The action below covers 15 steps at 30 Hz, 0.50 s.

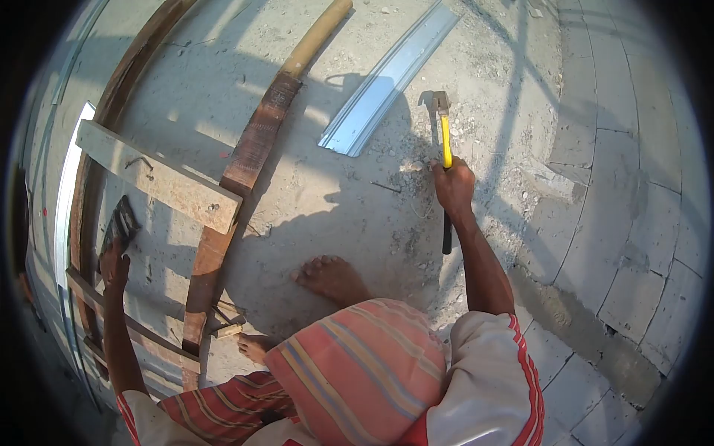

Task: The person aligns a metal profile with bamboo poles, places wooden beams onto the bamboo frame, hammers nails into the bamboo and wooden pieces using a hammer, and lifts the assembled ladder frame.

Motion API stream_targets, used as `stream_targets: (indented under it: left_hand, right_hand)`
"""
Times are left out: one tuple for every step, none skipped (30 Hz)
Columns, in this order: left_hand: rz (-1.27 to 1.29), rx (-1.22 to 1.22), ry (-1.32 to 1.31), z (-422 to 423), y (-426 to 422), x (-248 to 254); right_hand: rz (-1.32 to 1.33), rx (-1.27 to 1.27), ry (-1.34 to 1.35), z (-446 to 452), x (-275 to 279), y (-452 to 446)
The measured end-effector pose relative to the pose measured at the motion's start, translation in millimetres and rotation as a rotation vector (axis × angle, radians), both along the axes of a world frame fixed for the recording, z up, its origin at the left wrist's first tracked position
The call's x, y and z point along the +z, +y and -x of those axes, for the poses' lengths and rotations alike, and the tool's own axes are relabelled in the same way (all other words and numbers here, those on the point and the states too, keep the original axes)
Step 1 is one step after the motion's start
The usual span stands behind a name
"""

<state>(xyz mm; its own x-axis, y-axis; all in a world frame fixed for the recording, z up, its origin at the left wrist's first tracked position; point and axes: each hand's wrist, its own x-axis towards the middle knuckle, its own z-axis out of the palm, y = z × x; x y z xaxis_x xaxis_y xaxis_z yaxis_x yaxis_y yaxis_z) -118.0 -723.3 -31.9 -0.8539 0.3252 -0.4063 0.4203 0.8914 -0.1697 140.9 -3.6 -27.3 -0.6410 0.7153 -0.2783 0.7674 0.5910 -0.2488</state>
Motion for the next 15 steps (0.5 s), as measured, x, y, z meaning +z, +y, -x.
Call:
stream_targets:
  left_hand:
    - [0.014,0.002,-0.001,-5,3,6]
    - [-0.081,0.051,0.044,-9,7,12]
    - [-0.179,0.1,0.093,-12,14,18]
    - [-0.281,0.141,0.162,-17,31,29]
    - [-0.379,0.232,0.117,-19,48,39]
    - [-0.469,0.328,0.08,-23,65,51]
    - [-0.597,0.417,0.071,-28,90,63]
    - [-0.685,0.409,0.054,-35,114,76]
    - [-0.755,0.47,0.074,-45,147,91]
    - [-0.787,0.406,0.09,-49,159,90]
    - [-0.791,0.327,0.105,-52,176,94]
    - [-0.832,0.199,0.129,-52,189,89]
    - [-0.871,0.16,0.14,-52,207,91]
    - [-0.875,0.08,0.17,-48,223,92]
    - [-0.877,0.003,0.199,-43,236,91]
  right_hand:
    - [0.014,0.002,-0.001,-6,-7,-2]
    - [-0.105,0.036,0.046,-12,-14,-5]
    - [-0.226,0.069,0.096,-17,-19,-7]
    - [-0.269,0.048,0.02,-21,-23,-8]
    - [-0.258,0.052,0.028,-25,-23,-7]
    - [-0.376,0.153,0.044,-27,-25,-5]
    - [-0.48,0.258,0.069,-27,-32,-10]
    - [-0.544,0.372,0.135,-23,-27,-20]
    - [-0.515,0.375,0.157,-27,-34,-29]
    - [-0.369,0.456,0.171,-32,-40,-36]
    - [-0.229,0.531,0.182,-39,-43,-43]
    - [-0.098,0.549,0.15,-32,-25,-62]
    - [-0.088,0.542,0.158,-38,-29,-68]
    - [-0.099,0.53,0.179,-41,-37,-72]
    - [-0.109,0.522,0.198,-42,-44,-75]
